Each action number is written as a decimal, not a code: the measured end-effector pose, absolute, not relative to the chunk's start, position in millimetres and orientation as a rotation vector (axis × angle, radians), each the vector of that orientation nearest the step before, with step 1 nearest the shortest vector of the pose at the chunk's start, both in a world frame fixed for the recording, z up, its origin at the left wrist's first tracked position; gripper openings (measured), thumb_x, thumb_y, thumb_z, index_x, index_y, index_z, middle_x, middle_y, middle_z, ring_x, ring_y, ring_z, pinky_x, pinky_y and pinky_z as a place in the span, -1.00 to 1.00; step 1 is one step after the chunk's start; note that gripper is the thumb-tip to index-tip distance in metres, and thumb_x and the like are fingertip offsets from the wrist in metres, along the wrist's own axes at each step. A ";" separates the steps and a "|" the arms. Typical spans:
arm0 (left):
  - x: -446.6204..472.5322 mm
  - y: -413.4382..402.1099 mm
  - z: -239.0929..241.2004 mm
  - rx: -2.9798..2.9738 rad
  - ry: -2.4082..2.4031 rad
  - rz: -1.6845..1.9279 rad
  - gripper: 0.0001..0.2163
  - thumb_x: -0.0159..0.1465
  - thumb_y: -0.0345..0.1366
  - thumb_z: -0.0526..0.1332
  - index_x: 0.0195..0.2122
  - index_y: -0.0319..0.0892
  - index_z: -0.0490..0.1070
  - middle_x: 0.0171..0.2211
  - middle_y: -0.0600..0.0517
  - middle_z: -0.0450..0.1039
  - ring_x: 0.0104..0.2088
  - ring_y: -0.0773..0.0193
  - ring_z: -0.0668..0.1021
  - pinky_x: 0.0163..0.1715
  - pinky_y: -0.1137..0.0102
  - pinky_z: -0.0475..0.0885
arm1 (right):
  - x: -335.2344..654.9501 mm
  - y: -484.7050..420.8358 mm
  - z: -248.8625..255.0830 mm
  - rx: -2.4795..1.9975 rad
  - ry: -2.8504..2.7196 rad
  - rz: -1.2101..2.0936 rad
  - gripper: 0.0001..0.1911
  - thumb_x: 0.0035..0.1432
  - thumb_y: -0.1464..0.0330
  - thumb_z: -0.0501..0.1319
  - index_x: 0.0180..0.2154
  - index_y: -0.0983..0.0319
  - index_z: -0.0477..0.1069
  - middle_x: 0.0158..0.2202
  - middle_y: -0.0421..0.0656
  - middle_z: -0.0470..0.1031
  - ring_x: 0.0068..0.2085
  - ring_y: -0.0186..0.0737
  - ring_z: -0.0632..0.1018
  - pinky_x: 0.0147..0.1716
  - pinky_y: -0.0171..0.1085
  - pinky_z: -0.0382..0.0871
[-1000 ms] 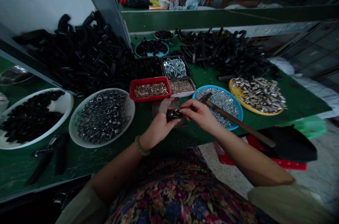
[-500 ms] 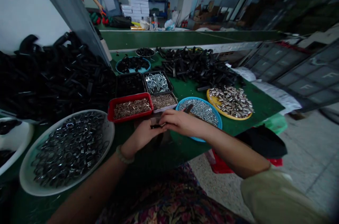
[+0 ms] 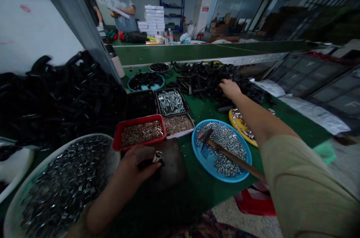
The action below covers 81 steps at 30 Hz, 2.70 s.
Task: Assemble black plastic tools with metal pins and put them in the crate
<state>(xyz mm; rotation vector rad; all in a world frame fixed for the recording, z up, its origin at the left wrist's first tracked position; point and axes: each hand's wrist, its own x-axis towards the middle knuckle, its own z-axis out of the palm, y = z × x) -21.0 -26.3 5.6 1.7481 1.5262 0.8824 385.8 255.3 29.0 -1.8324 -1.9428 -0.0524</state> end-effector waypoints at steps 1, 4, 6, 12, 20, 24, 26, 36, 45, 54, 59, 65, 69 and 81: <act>-20.3 -25.6 7.5 1.803 1.528 0.899 -0.92 0.08 -0.27 0.27 -0.39 -0.12 0.48 -0.40 0.06 0.52 -0.35 0.21 0.53 -0.29 0.35 0.44 | 380.0 254.3 32.8 -1.797 -1.898 -0.063 -0.82 0.22 0.41 0.11 -0.22 0.36 0.44 -0.01 0.20 0.40 0.06 0.02 0.37 0.01 -0.03 0.23; -13.8 -23.3 8.2 1.860 1.525 0.975 -0.92 0.20 -0.30 0.14 -0.34 -0.13 0.40 -0.44 0.09 0.44 -0.40 0.28 0.47 -0.34 0.40 0.39 | 345.2 223.7 33.7 -1.625 -1.702 -0.056 -0.61 0.38 0.27 -0.16 -0.04 0.38 0.28 -0.03 0.20 0.39 0.00 -0.08 0.44 -0.04 -0.10 0.31; -7.8 -22.7 4.6 1.869 1.491 1.012 -0.91 0.25 -0.30 0.09 -0.31 -0.14 0.36 -0.41 0.08 0.41 -0.37 0.29 0.45 -0.30 0.41 0.38 | 309.1 176.2 25.3 -1.400 -1.560 0.204 -0.55 0.39 0.17 -0.28 -0.11 0.27 0.25 -0.17 0.04 0.44 -0.25 -0.22 0.53 -0.27 -0.22 0.39; 0.8 -35.4 -4.1 1.823 1.339 0.925 -0.90 0.32 -0.28 0.09 -0.26 -0.17 0.34 -0.33 0.05 0.42 -0.29 0.27 0.46 -0.21 0.38 0.36 | 201.1 11.3 -0.3 -1.161 -1.450 1.471 -0.54 0.15 -0.07 0.13 -0.48 0.16 0.23 -0.59 -0.30 0.22 -0.70 -0.38 0.28 -0.77 -0.33 0.16; -2.5 -56.0 -1.8 1.859 1.278 0.925 -0.82 0.35 -0.21 0.09 -0.15 -0.17 0.38 -0.23 -0.01 0.48 -0.23 0.21 0.49 -0.13 0.33 0.38 | 173.5 -16.4 13.1 -1.085 -1.632 1.454 -0.51 0.16 -0.06 0.13 -0.55 0.20 0.25 -0.60 -0.27 0.22 -0.58 -0.39 0.29 -0.66 -0.38 0.19; -2.4 -60.2 -3.7 1.899 1.258 0.862 -0.79 0.37 -0.20 0.06 -0.13 -0.19 0.39 -0.20 -0.03 0.49 -0.18 0.19 0.51 -0.10 0.33 0.38 | 176.6 -23.7 12.8 -1.149 -1.653 1.579 -0.52 0.17 -0.05 0.12 -0.52 0.20 0.25 -0.64 -0.31 0.20 -0.69 -0.42 0.26 -0.78 -0.38 0.12; -0.3 -62.0 -4.9 1.916 1.253 0.840 -0.78 0.37 -0.20 0.06 -0.10 -0.18 0.38 -0.19 -0.04 0.49 -0.16 0.19 0.51 -0.07 0.33 0.37 | 177.9 -28.1 11.2 -1.172 -1.645 1.599 -0.53 0.17 -0.05 0.12 -0.51 0.20 0.25 -0.63 -0.32 0.21 -0.71 -0.42 0.28 -0.81 -0.39 0.14; 18.4 -65.0 -6.4 1.947 1.390 0.853 -0.76 0.38 -0.17 0.04 -0.10 -0.18 0.36 -0.18 -0.06 0.48 -0.16 0.17 0.52 -0.10 0.34 0.38 | 166.3 -39.4 4.2 -1.178 -1.464 1.452 -0.55 0.18 -0.06 0.09 -0.45 0.18 0.27 -0.61 -0.29 0.24 -0.68 -0.40 0.29 -0.78 -0.36 0.21; -6.9 -61.7 -5.7 1.833 1.305 0.872 -0.83 0.31 -0.25 0.14 -0.12 -0.16 0.35 -0.22 -0.01 0.47 -0.21 0.20 0.52 -0.12 0.34 0.40 | 159.8 -16.0 -23.7 -1.089 -1.565 1.589 -0.39 0.21 -0.19 -0.16 -0.39 0.17 0.28 -0.52 -0.20 0.32 -0.55 -0.28 0.37 -0.60 -0.27 0.31; -12.3 -83.4 -34.5 2.548 1.450 0.447 -0.68 0.34 -0.43 0.02 0.10 -0.16 0.32 -0.15 -0.08 0.40 -0.13 0.15 0.46 -0.07 0.28 0.38 | 104.9 118.1 -35.9 -1.055 -2.900 0.082 -0.84 0.18 0.43 0.16 -0.34 0.33 0.51 -0.18 0.12 0.51 0.00 0.12 0.33 -0.02 0.01 0.06; -26.8 -35.0 -33.8 2.583 1.405 0.352 -0.73 0.33 -0.44 0.02 -0.03 -0.15 0.42 -0.20 -0.06 0.47 -0.15 0.15 0.47 -0.08 0.31 0.37 | 90.1 128.6 -44.0 -1.009 -3.065 -0.120 -0.79 0.16 0.50 0.11 -0.28 0.30 0.53 -0.20 0.07 0.55 -0.06 0.06 0.38 -0.07 -0.02 0.05; -58.5 84.6 -33.4 2.426 1.787 0.190 -0.75 0.25 -0.43 0.11 -0.07 -0.21 0.47 -0.15 -0.13 0.53 -0.07 0.09 0.50 -0.05 0.29 0.35 | 117.4 117.3 -33.6 -1.120 -2.734 0.208 -0.77 0.22 0.39 0.06 -0.20 0.28 0.47 -0.22 -0.01 0.53 -0.18 -0.08 0.45 -0.16 -0.14 0.18; -58.2 101.1 -50.5 2.471 1.664 0.204 -0.78 0.27 -0.38 0.11 -0.13 -0.16 0.51 -0.16 -0.08 0.55 -0.11 0.12 0.53 -0.08 0.31 0.36 | 164.3 77.5 -38.8 -1.252 -2.331 0.737 -0.80 0.21 0.29 0.08 -0.23 0.25 0.40 -0.41 -0.15 0.47 -0.39 -0.22 0.44 -0.37 -0.27 0.26; -57.9 71.4 -40.0 2.143 1.920 0.575 -0.80 0.30 -0.32 0.12 -0.09 -0.19 0.43 -0.31 -0.06 0.54 -0.25 0.17 0.56 -0.17 0.31 0.41 | 200.3 33.4 -76.9 -1.241 -2.089 1.166 -0.83 0.06 0.33 0.23 -0.27 0.21 0.33 -0.40 -0.23 0.45 -0.38 -0.24 0.50 -0.35 -0.24 0.37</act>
